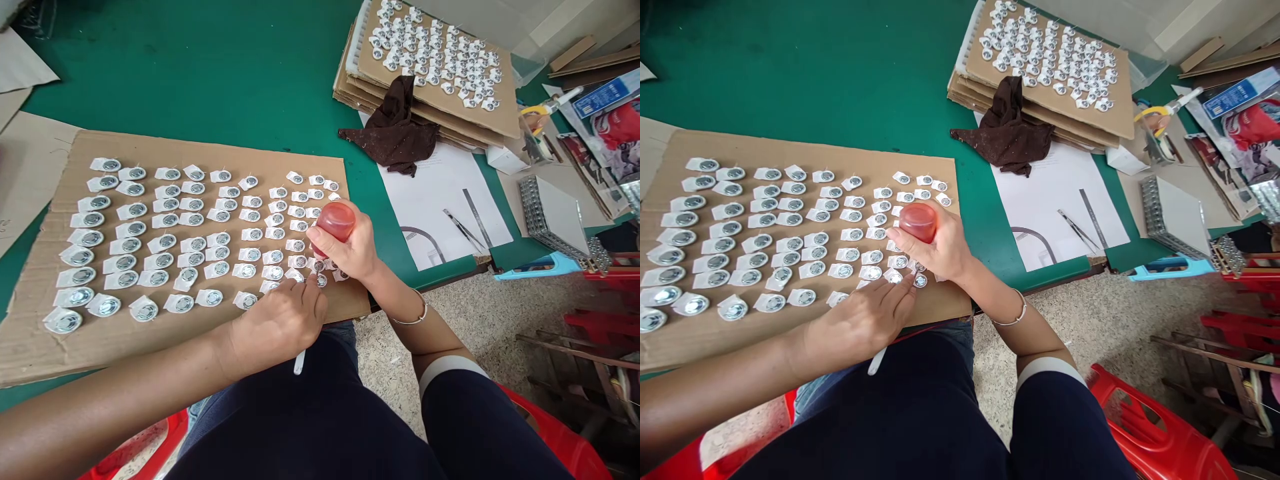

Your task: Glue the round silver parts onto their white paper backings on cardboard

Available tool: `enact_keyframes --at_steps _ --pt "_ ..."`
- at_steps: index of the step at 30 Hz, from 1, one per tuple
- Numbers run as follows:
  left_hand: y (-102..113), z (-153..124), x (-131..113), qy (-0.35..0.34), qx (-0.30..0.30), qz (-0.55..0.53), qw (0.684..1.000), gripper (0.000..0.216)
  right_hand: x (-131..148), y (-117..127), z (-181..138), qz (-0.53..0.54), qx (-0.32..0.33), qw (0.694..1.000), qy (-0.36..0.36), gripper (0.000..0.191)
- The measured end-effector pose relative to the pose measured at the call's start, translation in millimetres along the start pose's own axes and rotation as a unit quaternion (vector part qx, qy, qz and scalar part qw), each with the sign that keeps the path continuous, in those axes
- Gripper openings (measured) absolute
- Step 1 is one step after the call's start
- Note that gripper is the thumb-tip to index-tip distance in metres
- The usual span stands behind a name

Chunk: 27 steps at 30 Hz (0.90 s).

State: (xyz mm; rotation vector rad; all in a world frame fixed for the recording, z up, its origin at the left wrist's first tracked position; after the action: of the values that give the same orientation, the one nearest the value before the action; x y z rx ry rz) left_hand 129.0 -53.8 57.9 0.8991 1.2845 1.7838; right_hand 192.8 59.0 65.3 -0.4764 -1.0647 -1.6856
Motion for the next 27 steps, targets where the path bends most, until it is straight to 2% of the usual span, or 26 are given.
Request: enact_keyframes --at_steps 6,15,27 --pt "-1.7 0.9 -0.4 -0.001 -0.003 0.002 1.0 0.016 -3.6 1.5 0.0 -0.013 -0.003 1.0 -0.012 0.027" --pt "-2.4 0.4 -0.7 -0.004 0.005 0.003 1.0 0.017 4.5 9.4 3.2 -0.04 -0.034 0.998 0.029 0.025" --pt "-3.3 1.0 3.0 0.0 0.012 -0.008 1.0 0.017 0.4 6.7 3.1 -0.052 -0.001 0.999 0.007 0.026"
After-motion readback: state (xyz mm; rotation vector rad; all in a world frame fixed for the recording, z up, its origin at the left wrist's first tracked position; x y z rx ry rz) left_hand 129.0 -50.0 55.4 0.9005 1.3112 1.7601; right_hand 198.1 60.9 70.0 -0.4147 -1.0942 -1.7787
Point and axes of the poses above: each hand's wrist, its own z-axis towards the middle knuckle, its own y-axis out of the back of the hand, x = y × z, the point moved 10 cm from there along z, towards the middle knuckle, and after that the axes turned 10 degrees about y, right-handed, at the moved point
